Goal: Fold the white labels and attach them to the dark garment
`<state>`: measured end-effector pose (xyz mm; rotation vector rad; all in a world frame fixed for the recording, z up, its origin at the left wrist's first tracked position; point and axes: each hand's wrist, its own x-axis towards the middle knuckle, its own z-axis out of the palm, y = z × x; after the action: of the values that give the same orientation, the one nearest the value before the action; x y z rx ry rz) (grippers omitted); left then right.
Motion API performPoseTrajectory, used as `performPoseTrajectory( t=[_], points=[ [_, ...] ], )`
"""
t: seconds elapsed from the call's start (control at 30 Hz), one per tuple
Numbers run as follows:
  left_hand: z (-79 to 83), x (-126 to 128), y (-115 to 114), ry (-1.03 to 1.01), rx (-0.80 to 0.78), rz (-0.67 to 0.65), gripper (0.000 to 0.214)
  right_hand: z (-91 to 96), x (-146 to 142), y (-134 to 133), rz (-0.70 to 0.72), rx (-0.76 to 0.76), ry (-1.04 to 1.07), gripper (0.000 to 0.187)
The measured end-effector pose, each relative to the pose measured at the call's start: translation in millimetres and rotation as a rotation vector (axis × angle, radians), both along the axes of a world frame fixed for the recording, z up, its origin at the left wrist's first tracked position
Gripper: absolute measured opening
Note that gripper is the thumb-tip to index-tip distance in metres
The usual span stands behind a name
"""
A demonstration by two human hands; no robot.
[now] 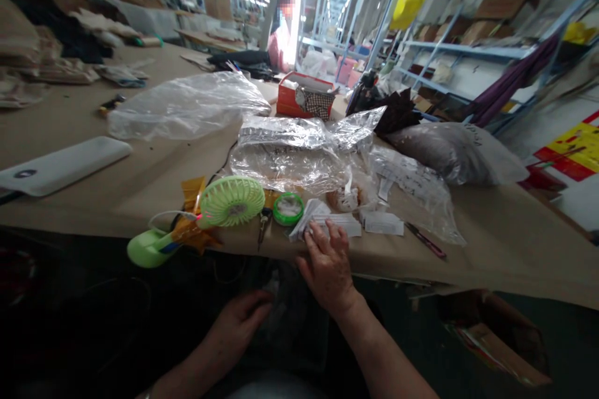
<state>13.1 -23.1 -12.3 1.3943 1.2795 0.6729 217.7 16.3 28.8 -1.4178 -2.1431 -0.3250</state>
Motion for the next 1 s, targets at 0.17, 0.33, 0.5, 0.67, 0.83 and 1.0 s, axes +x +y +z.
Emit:
performPoseTrajectory(
  t=[0.17, 0.33, 0.5, 0.67, 0.83, 1.0],
  points=[
    [8.7, -2.5, -2.9, -0.043, -0.003, 0.013, 0.022, -5.2, -2.1, 3.4, 0.021, 0.102, 0.061, 0.026],
    [21.3, 1.1, -3.4, -0.09, -0.01, 0.028, 0.019, -1.1, 4.8, 9.3, 0.104, 0.121, 0.218, 0.014],
    [41.8, 14.4, 3.0, -0.281, -0.156, 0.015, 0.016, 2.0, 4.1, -0.6, 0.23, 0.106, 0.406, 0.013],
    [58.4, 31.9, 15.1, -0.827, -0.541, 0.056, 0.029, 4.6, -8.2, -22.3, 0.336, 0.087, 0.446, 0.013],
    [62.7, 44.4, 26.2, -0.995, -0.59, 0.117, 0.019, 3.2, -17.6, -43.7, 0.434, 0.015, 0.411, 0.013],
    [57.6, 44.9, 25.3, -0.843, -0.602, 0.136, 0.012, 4.6, 6.7, -33.9, 0.227, 0.016, 0.276, 0.024]
  ],
)
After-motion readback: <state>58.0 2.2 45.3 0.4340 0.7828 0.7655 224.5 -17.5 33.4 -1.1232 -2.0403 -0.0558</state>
